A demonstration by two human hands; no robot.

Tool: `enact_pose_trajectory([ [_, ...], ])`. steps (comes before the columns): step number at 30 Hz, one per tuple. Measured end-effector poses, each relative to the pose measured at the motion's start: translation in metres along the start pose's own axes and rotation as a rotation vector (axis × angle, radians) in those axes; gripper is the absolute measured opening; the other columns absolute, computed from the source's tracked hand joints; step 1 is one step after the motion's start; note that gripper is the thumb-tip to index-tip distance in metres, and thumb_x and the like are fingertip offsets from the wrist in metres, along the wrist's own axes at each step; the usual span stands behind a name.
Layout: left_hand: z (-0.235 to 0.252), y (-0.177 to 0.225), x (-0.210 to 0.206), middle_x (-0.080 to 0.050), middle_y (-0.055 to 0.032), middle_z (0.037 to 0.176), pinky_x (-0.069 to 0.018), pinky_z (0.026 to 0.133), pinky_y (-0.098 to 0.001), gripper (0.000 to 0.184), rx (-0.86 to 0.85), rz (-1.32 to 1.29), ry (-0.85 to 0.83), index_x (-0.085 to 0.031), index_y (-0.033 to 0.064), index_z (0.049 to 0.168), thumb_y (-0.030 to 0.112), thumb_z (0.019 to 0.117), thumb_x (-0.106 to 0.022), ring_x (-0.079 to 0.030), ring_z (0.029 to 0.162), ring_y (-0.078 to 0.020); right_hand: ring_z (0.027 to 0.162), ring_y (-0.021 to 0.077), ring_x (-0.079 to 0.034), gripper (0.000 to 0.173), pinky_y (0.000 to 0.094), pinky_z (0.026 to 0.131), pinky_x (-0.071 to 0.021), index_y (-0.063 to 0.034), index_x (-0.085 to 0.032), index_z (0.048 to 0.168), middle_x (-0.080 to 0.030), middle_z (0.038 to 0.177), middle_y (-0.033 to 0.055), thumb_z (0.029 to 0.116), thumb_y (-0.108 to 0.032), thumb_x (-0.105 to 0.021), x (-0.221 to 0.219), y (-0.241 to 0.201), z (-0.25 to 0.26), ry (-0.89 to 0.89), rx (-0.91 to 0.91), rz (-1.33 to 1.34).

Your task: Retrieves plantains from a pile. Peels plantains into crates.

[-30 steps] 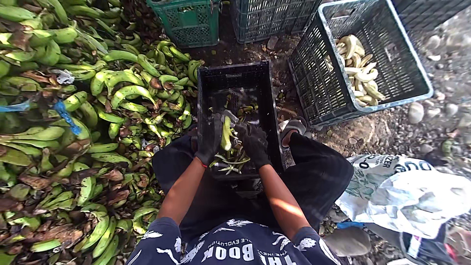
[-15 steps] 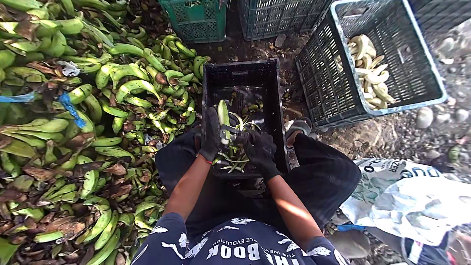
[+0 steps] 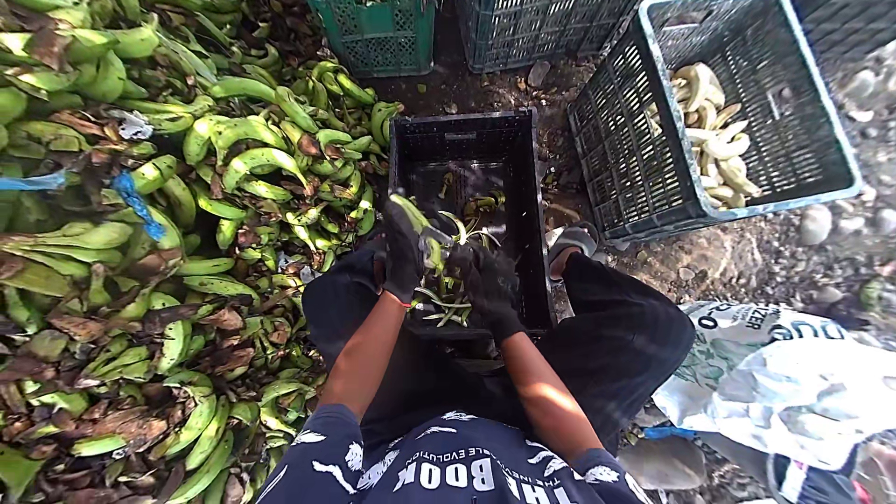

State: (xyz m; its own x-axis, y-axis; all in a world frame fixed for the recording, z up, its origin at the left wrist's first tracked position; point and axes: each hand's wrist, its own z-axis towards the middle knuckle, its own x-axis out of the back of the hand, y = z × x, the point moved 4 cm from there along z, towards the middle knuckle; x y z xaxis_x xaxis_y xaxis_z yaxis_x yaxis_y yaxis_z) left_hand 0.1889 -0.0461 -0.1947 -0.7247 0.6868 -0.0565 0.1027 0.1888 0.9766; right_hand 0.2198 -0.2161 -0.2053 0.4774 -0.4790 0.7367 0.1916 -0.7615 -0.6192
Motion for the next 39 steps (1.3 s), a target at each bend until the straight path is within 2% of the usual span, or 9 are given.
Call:
enact_pose_trajectory([
  [6, -0.022, -0.043, -0.001, -0.059, -0.0079, 0.140, -0.0503, 0.105, -0.0411, 0.055, 0.053, 0.300, -0.503, -0.049, 0.0164, 0.149, 0.051, 0.1093, -0.032, -0.059, 0.123, -0.0149, 0.100, 0.0344, -0.068, 0.076, 0.0628, 0.082, -0.0499, -0.0154, -0.070, 0.114, -0.072, 0.102, 0.0135, 0.0984, -0.076, -0.027, 0.029, 0.016, 0.059, -0.015, -0.122, 0.060],
  [9, -0.009, -0.041, -0.001, -0.069, -0.0121, 0.104, -0.0605, 0.073, -0.0412, 0.060, 0.074, -0.004, -0.221, -0.057, 0.0067, 0.132, 0.051, 0.1097, -0.024, -0.068, 0.085, -0.0196, 0.098, 0.0345, -0.067, 0.071, 0.0634, 0.080, -0.0508, -0.0213, -0.068, 0.124, -0.071, 0.104, 0.0138, 0.0987, -0.075, -0.029, 0.021, 0.020, 0.032, 0.089, -0.040, 0.150],
  [11, 0.000, -0.033, 0.004, -0.064, -0.0108, 0.119, -0.0572, 0.089, -0.0389, 0.059, 0.026, -0.259, -0.034, -0.047, 0.0070, 0.145, 0.047, 0.1106, -0.019, -0.065, 0.101, -0.0170, 0.107, 0.0399, -0.063, 0.069, 0.0662, 0.083, -0.0504, -0.0234, -0.064, 0.131, -0.067, 0.114, 0.0179, 0.0970, -0.076, -0.036, 0.005, 0.016, 0.010, 0.100, 0.007, 0.109],
  [14, 0.001, -0.032, 0.008, -0.067, -0.0074, 0.091, -0.0596, 0.070, -0.0357, 0.065, 0.172, -0.572, 0.213, -0.052, 0.0072, 0.121, 0.056, 0.1082, -0.011, -0.067, 0.078, -0.0164, 0.114, 0.0422, -0.061, 0.069, 0.0661, 0.094, -0.0461, -0.0211, -0.065, 0.138, -0.067, 0.121, 0.0210, 0.0928, -0.071, -0.049, -0.018, 0.008, -0.006, 0.149, 0.146, 0.029],
  [17, -0.008, -0.036, 0.016, -0.064, -0.0113, 0.115, -0.0570, 0.086, -0.0407, 0.065, 0.177, -0.539, 0.127, -0.045, 0.0056, 0.141, 0.054, 0.1095, -0.014, -0.064, 0.098, -0.0188, 0.114, 0.0417, -0.062, 0.068, 0.0653, 0.096, -0.0453, -0.0200, -0.066, 0.136, -0.068, 0.119, 0.0204, 0.0943, -0.070, -0.046, -0.019, 0.005, -0.007, 0.164, 0.189, 0.022],
  [22, -0.006, 0.004, 0.002, -0.060, -0.0104, 0.105, -0.0564, 0.075, -0.0359, 0.051, 0.192, -0.267, 0.109, -0.043, 0.0057, 0.140, 0.038, 0.1128, -0.014, -0.061, 0.084, -0.0156, 0.108, 0.0383, -0.065, 0.053, 0.0650, 0.091, -0.0475, -0.0220, -0.068, 0.131, -0.071, 0.113, 0.0155, 0.0997, -0.060, -0.049, -0.006, -0.001, -0.004, 0.036, 0.053, 0.091],
  [31, -0.004, -0.014, -0.004, -0.059, -0.0142, 0.133, -0.0498, 0.100, -0.0270, 0.048, -0.192, 0.205, -0.209, -0.042, 0.0010, 0.150, 0.026, 0.1100, -0.032, -0.059, 0.114, -0.0103, 0.117, 0.0470, -0.058, 0.068, 0.0675, 0.083, -0.0487, -0.0273, -0.059, 0.144, -0.062, 0.128, 0.0228, 0.0954, -0.073, -0.043, 0.002, 0.007, 0.002, 0.092, -0.001, -0.040],
  [34, -0.016, -0.012, -0.011, -0.061, -0.0179, 0.134, -0.0497, 0.104, -0.0401, 0.047, -0.087, 0.463, -0.441, -0.048, 0.0025, 0.147, 0.030, 0.1112, -0.034, -0.061, 0.118, -0.0201, 0.111, 0.0389, -0.064, 0.063, 0.0669, 0.086, -0.0498, -0.0189, -0.065, 0.131, -0.068, 0.120, 0.0173, 0.1029, -0.067, -0.036, 0.010, 0.014, 0.009, 0.030, -0.069, 0.162],
  [39, -0.034, -0.018, 0.002, -0.069, -0.0077, 0.102, -0.0581, 0.071, -0.0409, 0.064, 0.138, 0.126, -0.395, -0.060, 0.0169, 0.131, 0.063, 0.1059, -0.024, -0.067, 0.082, -0.0175, 0.109, 0.0387, -0.064, 0.066, 0.0657, 0.085, -0.0501, -0.0206, -0.062, 0.134, -0.067, 0.119, 0.0169, 0.0999, -0.071, -0.037, 0.013, 0.026, 0.012, 0.053, -0.020, 0.163],
])
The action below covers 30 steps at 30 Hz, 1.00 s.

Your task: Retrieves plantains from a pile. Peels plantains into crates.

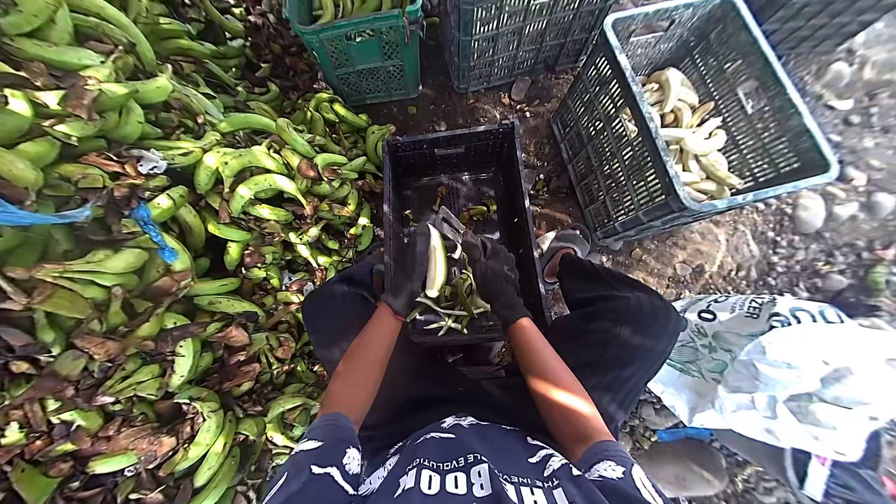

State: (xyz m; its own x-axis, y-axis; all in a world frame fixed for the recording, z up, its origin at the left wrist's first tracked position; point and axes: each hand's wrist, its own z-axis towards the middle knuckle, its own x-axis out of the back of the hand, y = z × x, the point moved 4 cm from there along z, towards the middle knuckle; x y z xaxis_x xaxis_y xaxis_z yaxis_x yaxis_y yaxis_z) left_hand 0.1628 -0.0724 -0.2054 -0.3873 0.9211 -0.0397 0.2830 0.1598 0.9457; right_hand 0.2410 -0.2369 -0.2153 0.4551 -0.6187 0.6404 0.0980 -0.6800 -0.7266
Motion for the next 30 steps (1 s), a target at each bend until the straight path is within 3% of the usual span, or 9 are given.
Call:
enact_pose_trajectory([
  [7, 0.033, -0.001, 0.011, -0.062, -0.0037, 0.072, -0.0557, 0.053, -0.0253, 0.040, 0.170, -0.850, 0.200, -0.052, 0.0121, 0.100, 0.041, 0.1100, -0.025, -0.064, 0.059, -0.0126, 0.113, 0.0464, -0.059, 0.077, 0.0670, 0.091, -0.0437, -0.0192, -0.067, 0.138, -0.066, 0.118, 0.0236, 0.0859, -0.074, -0.055, -0.020, 0.000, -0.024, 0.206, 0.344, -0.162],
  [11, 0.032, 0.003, 0.013, -0.064, -0.0050, 0.082, -0.0585, 0.061, -0.0302, 0.039, 0.058, -0.534, 0.243, -0.054, 0.0072, 0.115, 0.038, 0.1113, -0.029, -0.065, 0.069, -0.0134, 0.108, 0.0430, -0.063, 0.072, 0.0646, 0.084, -0.0481, -0.0223, -0.067, 0.136, -0.068, 0.115, 0.0203, 0.0923, -0.074, -0.044, -0.014, -0.007, -0.020, 0.089, 0.254, -0.164],
  [16, 0.031, -0.006, 0.015, -0.062, -0.0117, 0.129, -0.0539, 0.096, -0.0332, 0.055, -0.179, -0.037, 0.180, -0.046, 0.0062, 0.148, 0.042, 0.1119, -0.025, -0.062, 0.111, -0.0129, 0.111, 0.0459, -0.061, 0.065, 0.0659, 0.080, -0.0490, -0.0231, -0.066, 0.133, -0.066, 0.120, 0.0212, 0.0963, -0.072, -0.042, -0.008, -0.016, -0.014, -0.003, 0.063, -0.186],
  [21, 0.028, 0.010, 0.004, -0.061, -0.0136, 0.133, -0.0503, 0.101, -0.0298, 0.052, -0.270, 0.099, 0.041, -0.044, 0.0035, 0.150, 0.033, 0.1111, -0.027, -0.061, 0.115, -0.0114, 0.109, 0.0376, -0.064, 0.068, 0.0649, 0.084, -0.0508, -0.0209, -0.066, 0.130, -0.068, 0.118, 0.0157, 0.0989, -0.072, -0.035, -0.007, -0.006, -0.012, -0.030, 0.058, -0.055],
  [25, 0.009, 0.009, -0.014, -0.065, -0.0103, 0.114, -0.0563, 0.084, -0.0288, 0.047, -0.070, 0.133, -0.059, -0.051, 0.0013, 0.140, 0.032, 0.1112, -0.032, -0.065, 0.095, -0.0100, 0.115, 0.0410, -0.064, 0.058, 0.0656, 0.094, -0.0489, -0.0056, -0.057, 0.141, -0.066, 0.125, 0.0243, 0.1124, -0.046, -0.026, 0.002, -0.009, -0.005, -0.129, 0.017, 0.080],
  [26, 0.006, 0.012, -0.012, -0.064, -0.0137, 0.124, -0.0534, 0.094, -0.0332, 0.050, -0.054, 0.141, -0.058, -0.049, 0.0010, 0.145, 0.033, 0.1110, -0.030, -0.064, 0.105, -0.0140, 0.113, 0.0401, -0.065, 0.059, 0.0655, 0.092, -0.0496, -0.0078, -0.057, 0.141, -0.066, 0.124, 0.0230, 0.1115, -0.049, -0.026, 0.003, -0.008, -0.006, -0.113, 0.013, 0.090],
  [27, 0.009, 0.013, -0.008, -0.066, -0.0128, 0.121, -0.0555, 0.091, -0.0341, 0.051, -0.057, 0.078, -0.023, -0.051, 0.0026, 0.144, 0.034, 0.1116, -0.028, -0.066, 0.102, -0.0151, 0.109, 0.0382, -0.066, 0.063, 0.0648, 0.088, -0.0511, -0.0121, -0.060, 0.138, -0.068, 0.120, 0.0199, 0.1082, -0.058, -0.029, 0.002, -0.004, -0.009, -0.080, 0.023, 0.091],
  [28, 0.015, 0.012, -0.004, -0.069, -0.0095, 0.105, -0.0602, 0.074, -0.0325, 0.052, -0.078, -0.049, 0.018, -0.055, 0.0055, 0.136, 0.038, 0.1114, -0.023, -0.068, 0.085, -0.0146, 0.104, 0.0354, -0.066, 0.065, 0.0626, 0.085, -0.0520, -0.0160, -0.063, 0.133, -0.069, 0.115, 0.0163, 0.1034, -0.067, -0.034, 0.000, 0.002, -0.011, -0.034, 0.058, 0.083],
  [30, 0.027, 0.011, 0.006, -0.070, -0.0080, 0.099, -0.0602, 0.069, -0.0323, 0.057, -0.062, -0.310, 0.027, -0.055, 0.0067, 0.136, 0.043, 0.1114, -0.019, -0.068, 0.079, -0.0150, 0.111, 0.0374, -0.063, 0.069, 0.0623, 0.090, -0.0502, -0.0177, -0.067, 0.131, -0.068, 0.119, 0.0171, 0.0965, -0.072, -0.043, -0.002, 0.005, -0.014, 0.051, 0.234, -0.023],
])
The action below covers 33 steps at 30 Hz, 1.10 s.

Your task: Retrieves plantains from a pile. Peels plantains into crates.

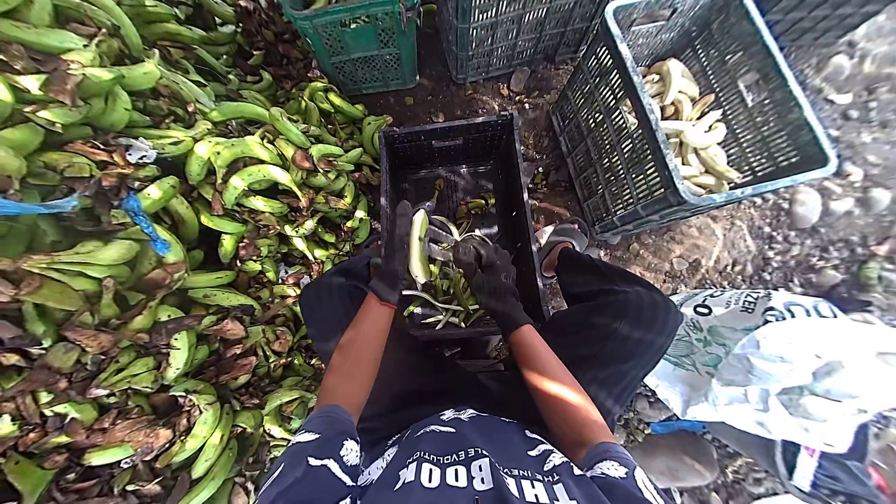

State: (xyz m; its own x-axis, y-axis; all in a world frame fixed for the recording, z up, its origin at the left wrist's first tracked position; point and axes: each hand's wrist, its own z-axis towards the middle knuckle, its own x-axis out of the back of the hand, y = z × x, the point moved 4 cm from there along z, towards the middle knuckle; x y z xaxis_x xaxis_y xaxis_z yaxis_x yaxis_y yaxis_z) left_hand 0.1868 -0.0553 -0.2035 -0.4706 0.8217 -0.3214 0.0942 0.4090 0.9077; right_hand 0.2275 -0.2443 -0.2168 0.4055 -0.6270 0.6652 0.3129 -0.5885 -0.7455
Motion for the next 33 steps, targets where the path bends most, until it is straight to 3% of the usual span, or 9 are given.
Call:
enact_pose_trajectory([
  [4, 0.005, -0.005, 0.006, -0.061, -0.0034, 0.073, -0.0546, 0.050, -0.0256, 0.050, 0.185, -0.252, 0.104, -0.057, 0.0088, 0.119, 0.045, 0.1106, -0.024, -0.061, 0.057, -0.0121, 0.111, 0.0468, -0.060, 0.083, 0.0656, 0.086, -0.0450, -0.0180, -0.070, 0.134, -0.067, 0.114, 0.0232, 0.0844, -0.081, -0.046, -0.003, -0.008, -0.007, 0.018, 0.164, -0.144],
  [10, -0.010, -0.002, -0.004, -0.063, -0.0152, 0.124, -0.0522, 0.097, -0.0339, 0.051, -0.044, 0.509, 0.109, -0.052, 0.0009, 0.141, 0.033, 0.1127, -0.024, -0.062, 0.108, -0.0152, 0.098, 0.0343, -0.067, 0.068, 0.0634, 0.081, -0.0515, -0.0148, -0.069, 0.119, -0.070, 0.105, 0.0153, 0.1010, -0.071, -0.035, -0.012, -0.010, 0.009, -0.215, -0.264, 0.106],
  [14, -0.019, 0.003, -0.014, -0.067, -0.0152, 0.106, -0.0576, 0.081, -0.0422, 0.060, 0.083, 0.526, 0.051, -0.056, 0.0024, 0.135, 0.046, 0.1109, -0.022, -0.067, 0.089, -0.0207, 0.120, 0.0316, -0.063, 0.068, 0.0610, 0.101, -0.0481, -0.0097, -0.064, 0.134, -0.068, 0.126, 0.0175, 0.1073, -0.060, -0.027, -0.022, 0.003, 0.035, -0.191, -0.313, 0.203],
  [17, -0.008, 0.000, -0.001, -0.070, -0.0084, 0.095, -0.0611, 0.073, -0.0332, 0.057, 0.012, 0.131, -0.012, -0.056, 0.0015, 0.130, 0.040, 0.1114, -0.017, -0.069, 0.081, -0.0144, 0.096, 0.0297, -0.067, 0.061, 0.0548, 0.081, -0.0539, -0.0129, -0.069, 0.120, -0.069, 0.104, 0.0139, 0.1028, -0.065, -0.040, -0.004, -0.004, 0.016, -0.087, -0.051, 0.148],
  [21, -0.007, 0.008, -0.006, -0.061, -0.0014, 0.073, -0.0534, 0.055, -0.0239, 0.059, 0.225, -0.115, 0.097, -0.057, 0.0074, 0.119, 0.044, 0.1110, -0.011, -0.059, 0.059, -0.0091, 0.112, 0.0448, -0.061, 0.068, 0.0648, 0.089, -0.0468, -0.0191, -0.070, 0.131, -0.068, 0.117, 0.0217, 0.0898, -0.072, -0.055, 0.006, -0.005, 0.008, -0.137, 0.204, -0.162],
  [24, 0.000, -0.014, 0.009, -0.068, -0.0104, 0.097, -0.0587, 0.075, -0.0333, 0.054, 0.049, 0.208, 0.112, -0.060, 0.0006, 0.128, 0.039, 0.1124, -0.025, -0.066, 0.081, -0.0139, 0.109, 0.0398, -0.064, 0.064, 0.0645, 0.087, -0.0496, -0.0162, -0.072, 0.122, -0.069, 0.113, 0.0186, 0.0970, -0.070, -0.047, -0.001, -0.002, 0.020, -0.150, -0.048, -0.114],
  [28, -0.007, -0.016, -0.001, -0.068, -0.0089, 0.089, -0.0596, 0.066, -0.0333, 0.054, 0.130, 0.234, 0.103, -0.058, 0.0047, 0.129, 0.046, 0.1110, -0.028, -0.066, 0.072, -0.0152, 0.107, 0.0328, -0.067, 0.075, 0.0605, 0.091, -0.0529, -0.0096, -0.061, 0.135, -0.068, 0.119, 0.0188, 0.1058, -0.065, -0.020, -0.037, 0.042, 0.038, -0.348, -0.334, 0.248],
  [31, -0.006, -0.038, 0.018, -0.067, -0.0121, 0.092, -0.0605, 0.063, -0.0373, 0.052, 0.168, -0.006, 0.273, -0.052, 0.0069, 0.135, 0.045, 0.1115, -0.026, -0.068, 0.072, -0.0204, 0.100, 0.0304, -0.067, 0.054, 0.0504, 0.089, -0.0554, -0.0011, -0.056, 0.139, -0.067, 0.116, 0.0225, 0.1131, -0.038, -0.026, -0.071, 0.096, 0.000, -0.527, -0.386, 0.263],
  [33, -0.007, -0.050, 0.038, -0.060, -0.0173, 0.121, -0.0554, 0.085, -0.0420, 0.050, 0.165, 0.085, 0.454, -0.045, 0.0046, 0.145, 0.037, 0.1130, -0.024, -0.062, 0.100, -0.0227, 0.104, 0.0296, -0.065, 0.047, 0.0476, 0.093, -0.0532, 0.0026, -0.060, 0.133, -0.066, 0.119, 0.0228, 0.1123, -0.032, -0.036, -0.079, 0.117, -0.026, -0.581, -0.497, 0.181],
])
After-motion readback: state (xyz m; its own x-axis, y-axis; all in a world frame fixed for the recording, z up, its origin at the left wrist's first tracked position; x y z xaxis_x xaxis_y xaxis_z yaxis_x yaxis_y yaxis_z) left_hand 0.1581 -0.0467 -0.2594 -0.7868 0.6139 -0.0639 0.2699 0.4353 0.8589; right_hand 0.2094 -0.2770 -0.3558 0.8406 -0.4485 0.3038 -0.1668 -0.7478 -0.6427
